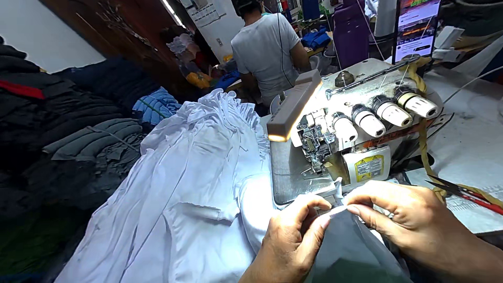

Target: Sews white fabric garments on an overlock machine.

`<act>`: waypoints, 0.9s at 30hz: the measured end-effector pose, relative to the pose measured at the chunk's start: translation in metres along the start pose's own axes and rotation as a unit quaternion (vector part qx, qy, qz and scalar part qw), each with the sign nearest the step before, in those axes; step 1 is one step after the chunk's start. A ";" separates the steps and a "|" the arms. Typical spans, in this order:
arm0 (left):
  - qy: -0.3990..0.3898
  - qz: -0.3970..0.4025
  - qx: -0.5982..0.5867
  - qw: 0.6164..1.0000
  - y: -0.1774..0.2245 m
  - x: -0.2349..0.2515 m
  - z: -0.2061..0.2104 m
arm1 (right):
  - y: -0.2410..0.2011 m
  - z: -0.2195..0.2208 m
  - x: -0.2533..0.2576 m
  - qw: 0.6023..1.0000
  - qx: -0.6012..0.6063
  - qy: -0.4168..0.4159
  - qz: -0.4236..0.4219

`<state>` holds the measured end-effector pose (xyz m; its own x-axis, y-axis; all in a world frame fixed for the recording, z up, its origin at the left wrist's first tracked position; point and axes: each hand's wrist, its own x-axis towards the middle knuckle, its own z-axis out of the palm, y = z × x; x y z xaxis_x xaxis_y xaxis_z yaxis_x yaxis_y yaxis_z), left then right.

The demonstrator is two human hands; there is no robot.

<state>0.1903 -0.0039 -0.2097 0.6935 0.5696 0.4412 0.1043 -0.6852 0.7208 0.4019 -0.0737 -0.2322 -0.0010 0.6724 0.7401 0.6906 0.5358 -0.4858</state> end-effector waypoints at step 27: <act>0.044 -0.094 0.311 0.945 -0.028 0.062 -0.007 | 0.021 0.044 0.036 0.977 -0.184 0.013 0.104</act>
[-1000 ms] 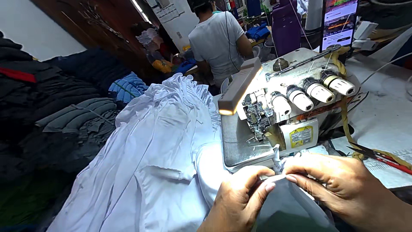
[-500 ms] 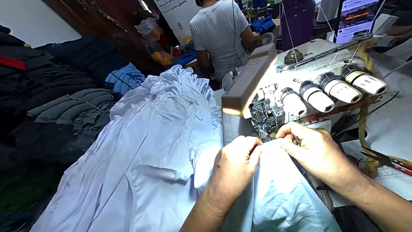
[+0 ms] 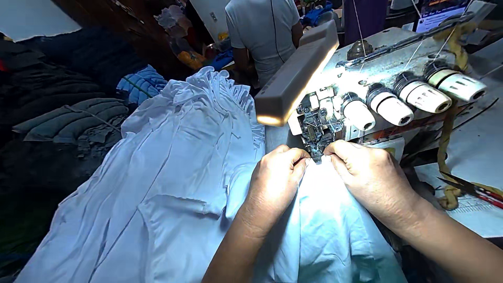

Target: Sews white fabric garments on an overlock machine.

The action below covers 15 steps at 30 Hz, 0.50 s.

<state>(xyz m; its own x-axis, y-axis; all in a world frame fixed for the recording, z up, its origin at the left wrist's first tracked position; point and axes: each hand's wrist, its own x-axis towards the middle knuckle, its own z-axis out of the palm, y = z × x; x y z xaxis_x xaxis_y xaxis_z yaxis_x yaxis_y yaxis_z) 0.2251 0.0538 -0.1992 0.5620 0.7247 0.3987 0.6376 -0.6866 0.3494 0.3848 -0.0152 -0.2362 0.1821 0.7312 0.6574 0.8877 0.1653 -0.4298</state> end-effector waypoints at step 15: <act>0.016 0.013 -0.017 1.000 -0.011 0.007 0.005 | -0.004 0.007 0.000 0.999 -0.028 0.035 -0.005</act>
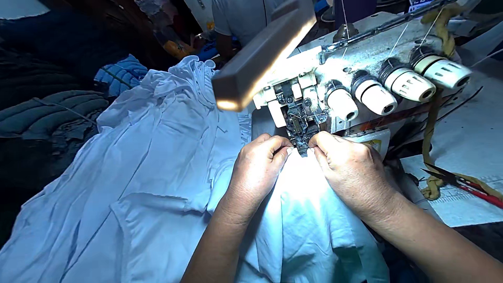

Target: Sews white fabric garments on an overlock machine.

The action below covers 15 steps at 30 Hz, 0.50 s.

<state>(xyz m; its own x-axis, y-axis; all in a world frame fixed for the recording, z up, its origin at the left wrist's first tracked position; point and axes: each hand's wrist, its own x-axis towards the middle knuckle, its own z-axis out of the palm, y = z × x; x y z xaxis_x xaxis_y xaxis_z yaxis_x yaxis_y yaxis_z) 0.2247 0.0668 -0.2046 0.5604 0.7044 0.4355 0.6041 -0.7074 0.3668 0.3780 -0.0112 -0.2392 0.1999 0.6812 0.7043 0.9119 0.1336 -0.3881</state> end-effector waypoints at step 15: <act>0.045 0.045 0.053 0.997 -0.005 -0.011 0.004 | -0.001 0.001 -0.012 0.997 0.076 0.030 0.013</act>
<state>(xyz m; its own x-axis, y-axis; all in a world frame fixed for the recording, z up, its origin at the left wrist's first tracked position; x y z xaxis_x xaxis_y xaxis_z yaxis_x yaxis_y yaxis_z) 0.2178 0.0629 -0.2144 0.5638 0.6275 0.5370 0.6130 -0.7537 0.2370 0.3744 -0.0187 -0.2484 0.2487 0.6417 0.7255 0.8423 0.2265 -0.4890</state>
